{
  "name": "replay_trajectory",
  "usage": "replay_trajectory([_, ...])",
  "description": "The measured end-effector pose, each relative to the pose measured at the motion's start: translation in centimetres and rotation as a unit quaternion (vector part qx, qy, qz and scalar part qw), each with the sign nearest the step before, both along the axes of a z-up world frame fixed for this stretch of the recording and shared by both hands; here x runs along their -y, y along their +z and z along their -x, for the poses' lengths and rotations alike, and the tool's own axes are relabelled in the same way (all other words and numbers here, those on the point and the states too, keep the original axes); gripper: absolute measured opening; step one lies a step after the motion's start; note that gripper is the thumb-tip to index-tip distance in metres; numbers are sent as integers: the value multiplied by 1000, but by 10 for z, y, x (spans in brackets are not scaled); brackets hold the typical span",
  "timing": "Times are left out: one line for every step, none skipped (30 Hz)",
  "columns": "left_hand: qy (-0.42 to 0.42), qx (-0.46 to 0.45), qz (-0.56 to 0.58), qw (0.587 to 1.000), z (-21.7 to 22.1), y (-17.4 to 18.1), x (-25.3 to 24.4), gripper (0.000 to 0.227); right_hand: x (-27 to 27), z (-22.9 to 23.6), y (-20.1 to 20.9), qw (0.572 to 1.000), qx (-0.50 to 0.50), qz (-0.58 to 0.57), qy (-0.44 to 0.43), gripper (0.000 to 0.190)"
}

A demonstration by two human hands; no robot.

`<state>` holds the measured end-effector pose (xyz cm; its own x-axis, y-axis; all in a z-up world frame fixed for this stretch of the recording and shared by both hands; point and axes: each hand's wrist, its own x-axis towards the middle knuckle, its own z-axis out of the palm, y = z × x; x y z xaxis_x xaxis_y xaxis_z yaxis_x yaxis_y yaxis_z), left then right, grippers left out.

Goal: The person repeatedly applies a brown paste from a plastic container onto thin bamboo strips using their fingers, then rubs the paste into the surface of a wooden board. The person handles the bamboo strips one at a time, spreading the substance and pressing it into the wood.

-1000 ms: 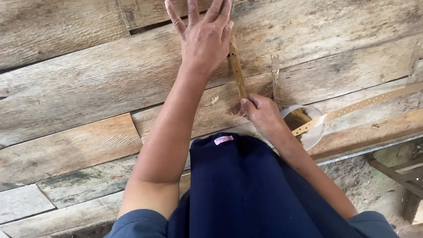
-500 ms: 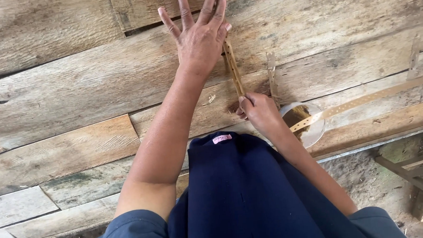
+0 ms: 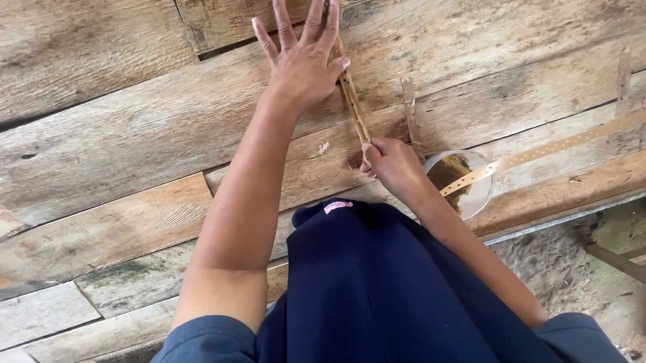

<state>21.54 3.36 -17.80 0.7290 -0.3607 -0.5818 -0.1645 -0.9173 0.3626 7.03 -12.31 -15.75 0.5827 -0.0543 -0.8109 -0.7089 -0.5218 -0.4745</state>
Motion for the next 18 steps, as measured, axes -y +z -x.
replay_trajectory([-2,2,-1,1000,2,-2,0,81,-2,-1,4,1000,2,-1,-2,35])
replay_trajectory([3,19,-1,1000,3,-4,0,81,-5,-3,9,1000,-10,13,18,35])
replay_trajectory([8,36,0,999,4,-6,2,81,-5,-5,13,999,-22,29,39,35])
replay_trajectory([5,37,1,999,8,-5,3,81,-4,-5,11,999,-20,29,36,35])
replay_trajectory([9,82,-6,997,14,-5,3,78,-3,-5,9,998,-14,33,44,36])
replay_trajectory([13,126,-13,992,20,-5,3,75,-3,-4,7,998,-7,36,52,37])
replay_trajectory([13,125,-14,992,28,-22,5,75,-3,-4,7,998,-9,35,53,37])
replay_trajectory([29,222,49,973,36,-39,7,50,-3,-4,6,997,-10,40,58,37])
replay_trajectory([44,318,110,941,43,-56,8,36,-3,-5,6,997,-11,45,63,37])
replay_trajectory([45,318,110,941,45,-58,7,36,-3,-6,6,997,-11,44,64,37])
replay_trajectory([41,301,87,949,48,-61,7,44,-3,-5,6,997,-8,45,67,37])
replay_trajectory([37,285,64,956,50,-64,7,53,-3,-5,6,997,-5,46,70,38])
replay_trajectory([36,282,63,957,53,-69,6,53,-3,-4,6,997,-8,45,69,38])
replay_trajectory([16,304,42,951,55,-74,5,63,-2,-4,5,996,-5,49,72,38])
replay_trajectory([-3,328,21,944,56,-78,4,74,-3,-4,5,996,-1,52,75,38])
replay_trajectory([-3,326,21,945,57,-78,4,74,-3,-5,5,996,-3,52,75,38])
replay_trajectory([-19,334,4,943,57,-78,3,80,-4,-5,6,995,-5,60,79,38])
replay_trajectory([-36,341,-13,939,57,-78,3,87,-5,-6,8,994,-8,69,83,37])
